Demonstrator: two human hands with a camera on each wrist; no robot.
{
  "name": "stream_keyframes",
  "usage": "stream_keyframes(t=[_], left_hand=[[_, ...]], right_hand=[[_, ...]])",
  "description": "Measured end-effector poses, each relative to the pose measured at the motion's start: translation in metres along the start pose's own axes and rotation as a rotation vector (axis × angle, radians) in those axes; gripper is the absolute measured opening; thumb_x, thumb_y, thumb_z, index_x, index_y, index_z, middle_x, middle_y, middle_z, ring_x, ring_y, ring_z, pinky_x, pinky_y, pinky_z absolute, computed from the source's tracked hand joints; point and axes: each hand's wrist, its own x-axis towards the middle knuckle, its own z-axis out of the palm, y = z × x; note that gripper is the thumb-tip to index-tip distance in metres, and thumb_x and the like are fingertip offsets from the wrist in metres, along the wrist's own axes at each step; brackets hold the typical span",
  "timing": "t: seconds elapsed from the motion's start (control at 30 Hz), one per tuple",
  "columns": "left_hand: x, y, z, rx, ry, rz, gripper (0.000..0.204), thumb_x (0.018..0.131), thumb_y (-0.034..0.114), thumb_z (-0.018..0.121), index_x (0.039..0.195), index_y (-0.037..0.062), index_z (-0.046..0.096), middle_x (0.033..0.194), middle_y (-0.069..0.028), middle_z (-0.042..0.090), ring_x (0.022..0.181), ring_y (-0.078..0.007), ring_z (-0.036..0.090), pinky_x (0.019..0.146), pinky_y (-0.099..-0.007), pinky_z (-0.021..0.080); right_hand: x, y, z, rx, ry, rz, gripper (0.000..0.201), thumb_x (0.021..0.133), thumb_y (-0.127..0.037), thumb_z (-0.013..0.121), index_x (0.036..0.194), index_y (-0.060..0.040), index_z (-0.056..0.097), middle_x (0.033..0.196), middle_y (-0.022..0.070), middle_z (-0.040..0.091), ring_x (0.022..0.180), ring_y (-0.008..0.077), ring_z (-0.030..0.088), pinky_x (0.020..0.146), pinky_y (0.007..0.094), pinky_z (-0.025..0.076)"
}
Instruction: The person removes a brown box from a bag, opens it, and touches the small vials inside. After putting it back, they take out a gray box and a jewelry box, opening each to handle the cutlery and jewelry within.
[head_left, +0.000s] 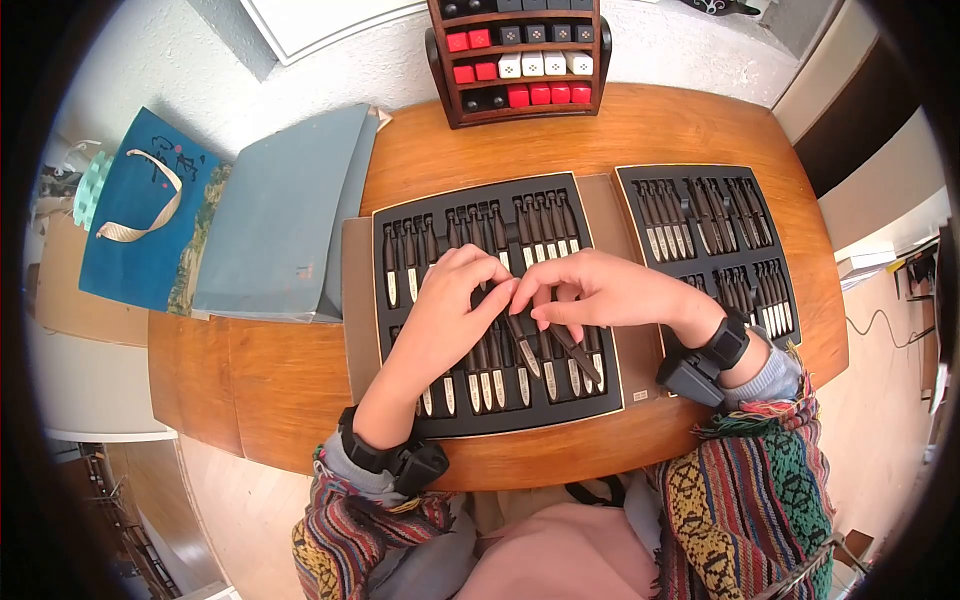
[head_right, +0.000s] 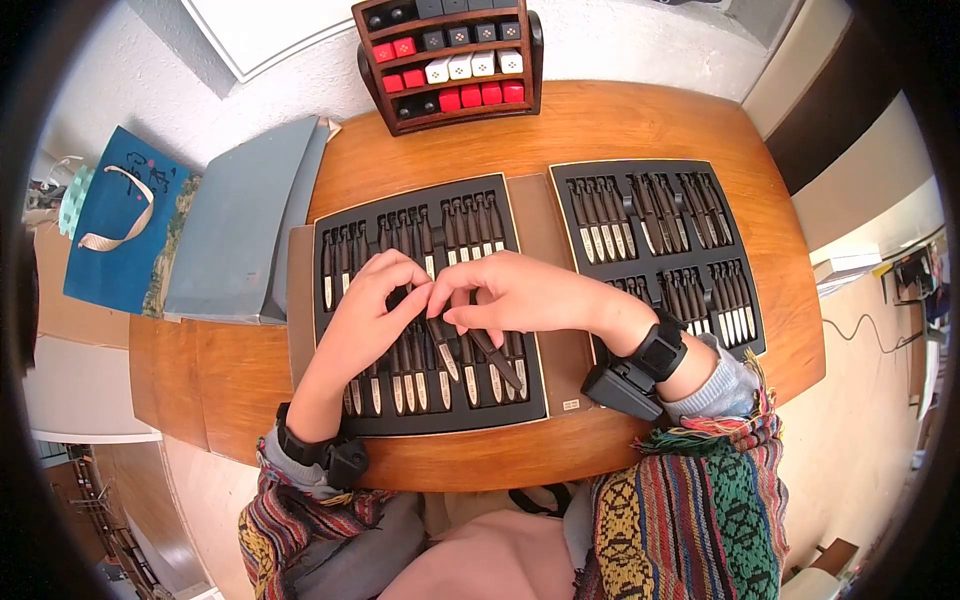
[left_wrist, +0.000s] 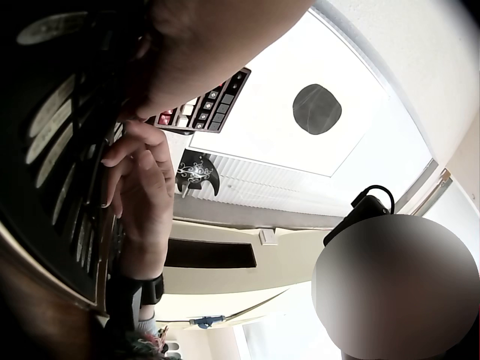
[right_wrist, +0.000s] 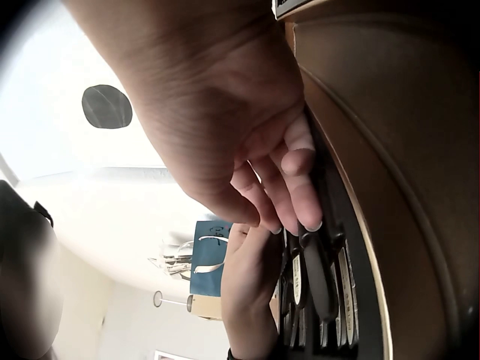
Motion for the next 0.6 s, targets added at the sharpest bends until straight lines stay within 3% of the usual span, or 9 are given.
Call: stream_keyframes(t=[0.2, 0.33, 0.6], left_hand=[[-0.001, 0.000, 0.000, 0.025, -0.003, 0.016, 0.013, 0.090, 0.013, 0.063, 0.088, -0.0002, 0.062, 0.088, -0.0097, 0.057, 0.091, -0.0267, 0.055, 0.084, -0.0361, 0.043], [-0.001, 0.000, -0.001, 0.023, -0.004, 0.017, 0.015, 0.090, 0.014, 0.062, 0.087, 0.0002, 0.062, 0.087, -0.0098, 0.056, 0.091, -0.0268, 0.055, 0.084, -0.0363, 0.042], [-0.001, -0.002, 0.000, 0.007, -0.008, 0.014, 0.016, 0.088, 0.017, 0.063, 0.090, 0.0014, 0.065, 0.090, -0.0114, 0.058, 0.093, -0.0308, 0.055, 0.084, -0.0407, 0.042]], right_hand=[[0.000, 0.003, 0.000, -0.059, 0.028, -0.028, 0.019, 0.096, -0.012, 0.054, 0.111, -0.0051, 0.064, 0.078, 0.0045, 0.063, 0.057, 0.0092, 0.060, 0.054, 0.0231, 0.048], [-0.001, -0.005, 0.000, -0.051, 0.062, 0.081, 0.020, 0.098, -0.015, 0.052, 0.112, -0.0069, 0.065, 0.076, 0.0040, 0.064, 0.058, 0.0087, 0.062, 0.048, 0.0213, 0.046], [-0.001, -0.009, 0.001, -0.002, 0.047, 0.075, 0.021, 0.100, -0.016, 0.051, 0.114, -0.0076, 0.064, 0.082, 0.0044, 0.067, 0.061, 0.0092, 0.065, 0.045, 0.0205, 0.046]])
